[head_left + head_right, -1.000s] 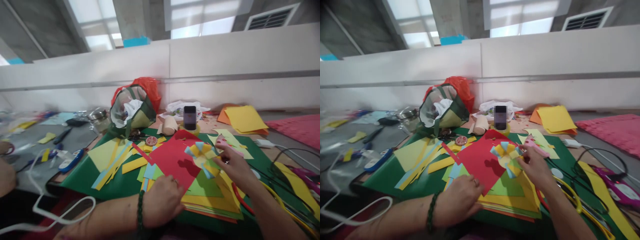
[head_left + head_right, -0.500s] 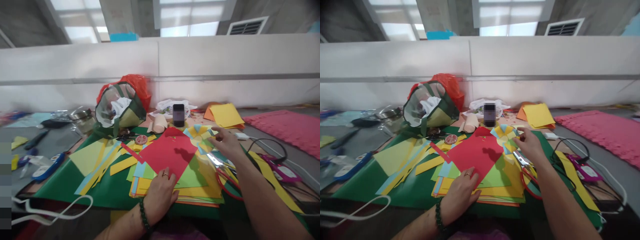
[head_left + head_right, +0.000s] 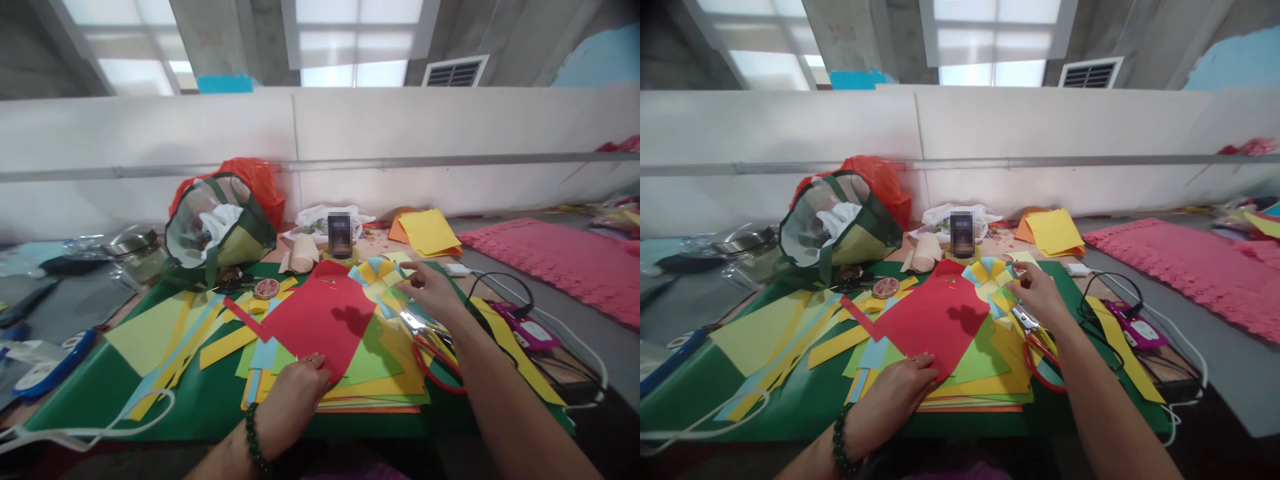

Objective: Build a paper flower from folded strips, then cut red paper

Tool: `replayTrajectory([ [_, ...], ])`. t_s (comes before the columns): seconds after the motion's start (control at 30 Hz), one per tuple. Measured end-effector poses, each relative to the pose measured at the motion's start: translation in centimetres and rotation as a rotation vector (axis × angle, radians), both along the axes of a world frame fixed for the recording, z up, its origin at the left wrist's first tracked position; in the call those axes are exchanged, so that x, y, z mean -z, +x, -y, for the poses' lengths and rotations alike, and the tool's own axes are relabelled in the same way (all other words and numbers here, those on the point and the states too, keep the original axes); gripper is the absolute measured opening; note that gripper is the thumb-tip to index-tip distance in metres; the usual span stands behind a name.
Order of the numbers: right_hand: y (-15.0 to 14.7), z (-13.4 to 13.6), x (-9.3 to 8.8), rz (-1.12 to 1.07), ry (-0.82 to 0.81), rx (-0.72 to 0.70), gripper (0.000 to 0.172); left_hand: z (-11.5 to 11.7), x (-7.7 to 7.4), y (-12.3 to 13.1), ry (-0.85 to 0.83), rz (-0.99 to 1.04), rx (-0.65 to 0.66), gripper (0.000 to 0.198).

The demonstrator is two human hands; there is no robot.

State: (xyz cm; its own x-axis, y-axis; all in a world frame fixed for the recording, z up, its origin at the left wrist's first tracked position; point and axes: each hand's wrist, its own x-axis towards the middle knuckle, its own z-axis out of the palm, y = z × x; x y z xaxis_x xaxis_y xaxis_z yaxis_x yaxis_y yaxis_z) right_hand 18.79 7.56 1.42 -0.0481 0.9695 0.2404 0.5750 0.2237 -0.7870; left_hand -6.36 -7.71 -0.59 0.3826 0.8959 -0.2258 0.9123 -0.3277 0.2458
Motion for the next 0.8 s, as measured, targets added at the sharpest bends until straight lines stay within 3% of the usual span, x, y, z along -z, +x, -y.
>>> replayTrajectory([
  [0.33, -0.1, 0.8, 0.3, -0.048, -0.019, -0.070, 0.050, 1.1, 0.0, -0.2, 0.045, -0.006, -0.052, 0.020],
  [0.57, 0.3, 1.6, 0.2, -0.055, -0.004, -0.077, 0.052, 2.8, 0.4, -1.7, 0.290, 0.042, -0.060, 0.017],
  [0.67, 0.1, 1.5, 0.3, -0.060, -0.009, -0.071, 0.051, 2.4, 0.4, -0.3, 0.361, 0.082, -0.095, 0.019],
  [0.73, 0.0, 1.4, 0.4, -0.059, -0.016, -0.067, 0.050, 1.5, 0.4, 1.4, 0.321, 0.055, -0.149, 0.032],
  [0.8, -0.2, 1.3, 0.4, -0.057, -0.021, -0.061, 0.050, 0.4, 0.5, 3.1, 0.254, -0.017, -0.185, 0.030],
])
